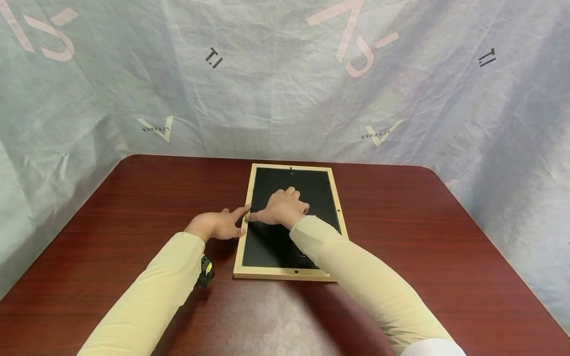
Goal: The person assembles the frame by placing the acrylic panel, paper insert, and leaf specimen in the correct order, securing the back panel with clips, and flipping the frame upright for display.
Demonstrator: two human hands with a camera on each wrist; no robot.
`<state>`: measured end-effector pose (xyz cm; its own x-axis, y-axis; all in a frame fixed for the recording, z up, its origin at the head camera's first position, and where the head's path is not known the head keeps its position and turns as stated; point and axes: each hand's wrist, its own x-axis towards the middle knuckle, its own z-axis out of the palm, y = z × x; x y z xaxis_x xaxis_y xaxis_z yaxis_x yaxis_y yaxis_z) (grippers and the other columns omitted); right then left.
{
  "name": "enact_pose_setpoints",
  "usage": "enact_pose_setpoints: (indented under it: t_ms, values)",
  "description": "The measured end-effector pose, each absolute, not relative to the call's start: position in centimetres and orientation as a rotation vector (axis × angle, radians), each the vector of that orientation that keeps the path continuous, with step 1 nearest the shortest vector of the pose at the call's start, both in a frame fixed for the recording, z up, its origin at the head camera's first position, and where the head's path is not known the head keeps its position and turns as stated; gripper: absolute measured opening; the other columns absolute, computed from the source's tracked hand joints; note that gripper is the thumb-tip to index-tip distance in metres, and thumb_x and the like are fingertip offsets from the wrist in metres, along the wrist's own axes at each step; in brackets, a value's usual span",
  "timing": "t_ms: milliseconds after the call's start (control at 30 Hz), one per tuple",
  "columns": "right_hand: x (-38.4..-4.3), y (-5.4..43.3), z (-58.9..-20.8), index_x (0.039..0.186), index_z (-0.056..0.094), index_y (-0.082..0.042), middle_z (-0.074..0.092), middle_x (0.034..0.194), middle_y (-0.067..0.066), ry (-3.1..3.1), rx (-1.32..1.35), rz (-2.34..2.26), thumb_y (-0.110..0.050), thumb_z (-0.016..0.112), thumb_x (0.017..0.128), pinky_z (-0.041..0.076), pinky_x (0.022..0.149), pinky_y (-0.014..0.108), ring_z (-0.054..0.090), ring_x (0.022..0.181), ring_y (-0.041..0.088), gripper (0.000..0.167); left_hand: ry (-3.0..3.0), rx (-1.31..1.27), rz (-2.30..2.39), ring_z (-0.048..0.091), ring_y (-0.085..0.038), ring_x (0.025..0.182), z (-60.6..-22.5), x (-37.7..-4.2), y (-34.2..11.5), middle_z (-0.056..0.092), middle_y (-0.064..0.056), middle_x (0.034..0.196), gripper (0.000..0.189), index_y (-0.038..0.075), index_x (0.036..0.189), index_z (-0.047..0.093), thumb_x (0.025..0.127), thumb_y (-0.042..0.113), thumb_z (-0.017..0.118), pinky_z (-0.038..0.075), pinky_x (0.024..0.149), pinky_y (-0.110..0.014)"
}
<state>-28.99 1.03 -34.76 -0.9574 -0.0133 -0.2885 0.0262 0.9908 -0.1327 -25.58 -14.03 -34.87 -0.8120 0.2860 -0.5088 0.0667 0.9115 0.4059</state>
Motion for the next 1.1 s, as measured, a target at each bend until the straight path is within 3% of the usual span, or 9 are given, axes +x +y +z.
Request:
enact_pose_setpoints:
  t_ms: [233,467,767,1100]
  values:
    - [-28.98,0.91,-35.11,0.139,0.051,-0.002,0.044,0.132,0.020,2.854,0.008,-0.249,-0.073,0.071,0.078,0.045,0.088,0.058,0.043,0.121,0.033,0.096,2.481,0.250,0.508,0.015,-0.050,0.150,-34.93,-25.59,-14.05,0.013,-0.036,0.162,0.071,0.013,0.165,0.013,0.107,0.023,0.052,0.022,0.114,-0.067]
    - [-28.99,0.66,-35.03,0.141,0.056,-0.005,0.034,0.151,0.023,2.836,-0.029,-0.272,-0.067,0.070,0.084,0.044,0.091,0.062,0.038,0.131,0.037,0.085,2.471,0.241,0.515,0.014,-0.049,0.151,-34.85,-25.63,-14.05,0.011,-0.036,0.162,0.071,0.014,0.165,0.011,0.107,0.023,0.051,0.021,0.115,-0.066]
    - [-28.92,0.24,-34.53,0.140,0.060,-0.007,0.022,0.161,0.023,2.794,-0.022,-0.271,-0.057,0.071,0.088,0.042,0.097,0.066,0.030,0.140,0.039,0.073,2.468,0.236,0.511,0.014,-0.049,0.151,-34.84,-25.67,-14.01,0.010,-0.036,0.162,0.071,0.013,0.165,0.010,0.107,0.023,0.051,0.021,0.115,-0.065]
    - [-28.95,0.49,-35.09,0.146,0.049,-0.004,0.033,0.154,0.019,2.853,-0.003,-0.251,-0.061,0.076,0.083,0.041,0.097,0.064,0.035,0.137,0.036,0.089,2.489,0.230,0.504,0.016,-0.049,0.151,-34.93,-25.68,-13.96,0.012,-0.035,0.162,0.070,0.014,0.165,0.012,0.107,0.023,0.051,0.022,0.115,-0.066]
